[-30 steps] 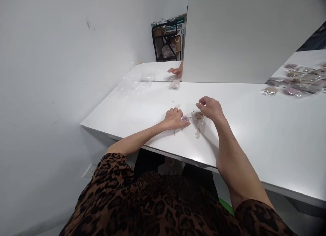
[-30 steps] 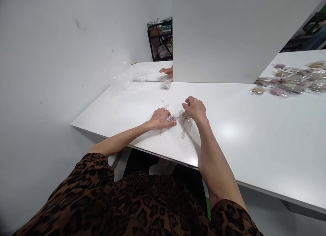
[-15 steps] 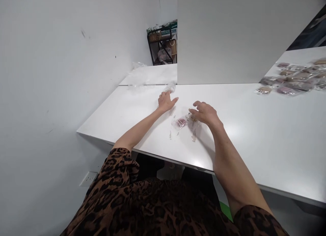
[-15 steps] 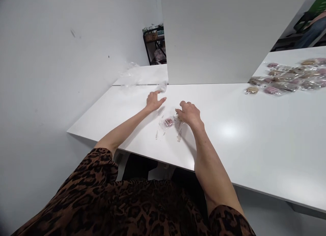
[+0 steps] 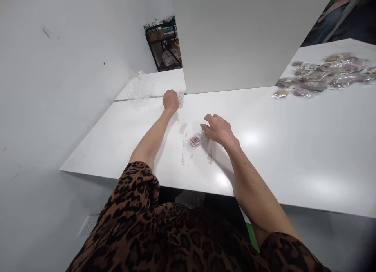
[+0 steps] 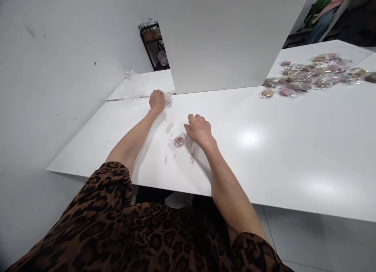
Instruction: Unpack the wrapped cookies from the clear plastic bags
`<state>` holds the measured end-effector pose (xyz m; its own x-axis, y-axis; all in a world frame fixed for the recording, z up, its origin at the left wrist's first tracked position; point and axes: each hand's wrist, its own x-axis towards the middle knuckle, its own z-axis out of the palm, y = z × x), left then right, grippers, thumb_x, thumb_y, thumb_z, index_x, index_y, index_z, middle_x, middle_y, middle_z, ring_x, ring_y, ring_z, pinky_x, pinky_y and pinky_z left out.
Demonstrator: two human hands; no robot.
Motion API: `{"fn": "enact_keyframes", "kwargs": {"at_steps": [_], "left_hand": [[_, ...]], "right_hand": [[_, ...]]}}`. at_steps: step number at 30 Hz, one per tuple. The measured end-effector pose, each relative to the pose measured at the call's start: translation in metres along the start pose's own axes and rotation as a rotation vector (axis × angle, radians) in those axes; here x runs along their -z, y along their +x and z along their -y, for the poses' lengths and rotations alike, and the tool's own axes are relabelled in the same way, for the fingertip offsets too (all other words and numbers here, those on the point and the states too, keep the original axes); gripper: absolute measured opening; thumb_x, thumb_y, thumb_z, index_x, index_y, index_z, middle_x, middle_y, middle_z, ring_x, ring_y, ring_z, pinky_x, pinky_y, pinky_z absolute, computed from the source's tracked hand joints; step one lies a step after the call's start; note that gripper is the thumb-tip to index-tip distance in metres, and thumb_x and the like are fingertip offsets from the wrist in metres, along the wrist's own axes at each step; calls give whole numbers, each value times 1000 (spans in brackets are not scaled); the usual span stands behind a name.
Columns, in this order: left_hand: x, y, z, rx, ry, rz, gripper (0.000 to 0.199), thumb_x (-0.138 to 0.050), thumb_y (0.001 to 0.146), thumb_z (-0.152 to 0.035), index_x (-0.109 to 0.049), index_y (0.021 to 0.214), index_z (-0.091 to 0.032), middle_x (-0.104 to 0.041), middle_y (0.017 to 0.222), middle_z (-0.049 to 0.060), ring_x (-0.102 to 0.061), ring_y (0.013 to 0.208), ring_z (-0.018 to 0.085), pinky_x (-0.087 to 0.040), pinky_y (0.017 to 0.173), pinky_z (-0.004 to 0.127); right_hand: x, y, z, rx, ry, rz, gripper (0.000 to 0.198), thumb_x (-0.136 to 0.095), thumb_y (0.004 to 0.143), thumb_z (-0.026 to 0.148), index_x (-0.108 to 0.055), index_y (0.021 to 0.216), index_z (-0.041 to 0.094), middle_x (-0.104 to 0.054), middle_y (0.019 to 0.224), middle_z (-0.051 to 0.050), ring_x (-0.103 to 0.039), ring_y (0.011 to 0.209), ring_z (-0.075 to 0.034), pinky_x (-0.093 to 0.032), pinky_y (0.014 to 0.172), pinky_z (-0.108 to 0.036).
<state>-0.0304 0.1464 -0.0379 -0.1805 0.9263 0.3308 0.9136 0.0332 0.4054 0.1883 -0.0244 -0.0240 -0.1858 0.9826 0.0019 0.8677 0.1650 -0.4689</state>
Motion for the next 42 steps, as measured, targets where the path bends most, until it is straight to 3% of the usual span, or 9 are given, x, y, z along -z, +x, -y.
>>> {"fn": "enact_keyframes", "kwargs": {"at_steps": [4, 7, 12, 17, 21, 26, 31, 37, 42], "left_hand": [[32, -12, -3, 71, -282, -125, 22, -50, 105, -29, -58, 86, -21, -66, 100, 9, -63, 108, 22, -45, 101, 32], [53, -30, -7, 109, -445, -122, 33, -55, 103, -30, -45, 73, -22, -56, 77, 1, -60, 90, 16, -47, 91, 27], [76, -71, -21, 339, -811, 120, 25, -55, 100, -31, -50, 77, -20, -57, 71, -1, -59, 68, 13, -55, 75, 29], [90, -106, -34, 501, -1061, 357, 11, -64, 91, -28, -64, 89, -17, -69, 73, 3, -66, 68, 15, -60, 81, 34], [97, -119, -32, 577, -1169, 412, 8, -65, 90, -25, -67, 89, -16, -70, 72, 2, -67, 68, 14, -62, 84, 34], [98, -126, -21, 672, -1186, 419, 7, -62, 87, -17, -67, 92, -18, -70, 72, 1, -68, 67, 14, -63, 82, 32], [83, -142, -12, 680, -1284, 429, 10, -58, 92, -17, -67, 89, -18, -71, 73, 2, -70, 72, 15, -61, 85, 30], [64, -165, -6, 671, -1353, 615, 46, -43, 104, -53, -67, 108, -15, -78, 96, 13, -77, 96, 25, -60, 93, 42], [71, -173, -8, 311, -1274, 727, 65, -53, 96, -71, -62, 134, -19, -69, 139, 17, -69, 127, 27, -55, 105, 41]], "right_hand": [[-3, 6, -5, 21, 148, -72, 28, -49, 100, 33, -67, 119, 22, -70, 117, -15, -64, 108, -31, -50, 90, -44], [-5, 10, -6, 48, 308, -110, 31, -51, 98, 36, -67, 120, 20, -71, 117, -13, -65, 104, -28, -51, 93, -44], [-13, 12, -1, 176, 601, -121, 61, -64, 88, 51, -57, 140, 18, -63, 137, -19, -62, 120, -33, -52, 98, -48], [-23, 12, 6, 307, 747, -110, 100, -78, 74, 61, -40, 156, 19, -50, 156, -21, -53, 137, -36, -49, 105, -48], [-25, 12, 8, 373, 1011, -99, 74, -75, 77, 66, -60, 133, 21, -71, 119, -8, -66, 105, -24, -54, 94, -39], [-26, 13, 11, 325, 1251, -158, 46, -77, 75, 64, -66, 81, 20, -57, 71, 2, -52, 66, -13, -49, 67, -28], [-23, 16, 12, 69, 1444, -159, 38, -76, 80, 53, -56, 75, 22, -61, 68, 1, -55, 59, -12, -49, 60, -26], [-15, 16, 10, -40, 1685, -154, 35, -74, 84, 48, -50, 81, 22, -72, 82, -4, -68, 68, -14, -55, 62, -27], [-13, 17, 8, 53, 1628, -196, 46, -70, 81, 64, -46, 83, 25, -72, 87, -5, -72, 77, -20, -61, 70, -34]]}}
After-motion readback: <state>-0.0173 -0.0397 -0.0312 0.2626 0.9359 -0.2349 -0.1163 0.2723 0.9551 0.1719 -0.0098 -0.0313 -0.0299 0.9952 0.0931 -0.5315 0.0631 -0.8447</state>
